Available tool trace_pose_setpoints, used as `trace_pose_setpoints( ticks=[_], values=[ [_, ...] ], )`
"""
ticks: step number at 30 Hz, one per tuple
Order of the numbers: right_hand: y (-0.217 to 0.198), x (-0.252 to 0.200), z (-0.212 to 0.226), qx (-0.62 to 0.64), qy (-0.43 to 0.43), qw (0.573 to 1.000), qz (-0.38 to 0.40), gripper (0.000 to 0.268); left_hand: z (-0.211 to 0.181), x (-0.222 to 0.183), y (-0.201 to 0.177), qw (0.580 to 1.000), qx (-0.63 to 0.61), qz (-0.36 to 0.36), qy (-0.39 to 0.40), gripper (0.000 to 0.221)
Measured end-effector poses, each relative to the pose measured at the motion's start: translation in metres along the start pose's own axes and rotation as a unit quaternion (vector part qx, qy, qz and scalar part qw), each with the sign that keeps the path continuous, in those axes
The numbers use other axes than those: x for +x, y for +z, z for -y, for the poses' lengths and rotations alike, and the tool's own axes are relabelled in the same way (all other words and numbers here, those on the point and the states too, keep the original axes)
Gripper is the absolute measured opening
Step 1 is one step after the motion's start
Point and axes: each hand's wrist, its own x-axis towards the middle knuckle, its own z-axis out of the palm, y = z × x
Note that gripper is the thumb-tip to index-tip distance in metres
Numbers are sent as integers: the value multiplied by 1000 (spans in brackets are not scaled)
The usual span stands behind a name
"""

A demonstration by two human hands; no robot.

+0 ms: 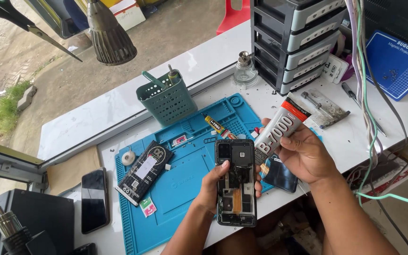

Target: Applying adhesive to a smartphone frame and attaching the back cover during a repair.

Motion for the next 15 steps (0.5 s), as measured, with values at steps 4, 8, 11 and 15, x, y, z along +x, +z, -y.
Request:
trace_pose_setpoints(
  ticks=[4, 8, 11, 15],
  values=[
    [-1, -1, 0, 10, -12, 999, 45, 56, -1, -3, -1, 999, -33, 6, 5, 71],
    [4, 4, -2, -29, -73, 993, -88, 55, -25, -12, 16, 991, 107, -76, 11, 62],
    [-10, 7, -1, -88, -143, 970, -174, 46, -36, -18, 22, 914, 291, -282, -6, 57],
    [-12, 6, 5, -124, -172, 954, -212, 47, -45, -19, 3, 824, 429, -368, -26, 46]
  ],
)
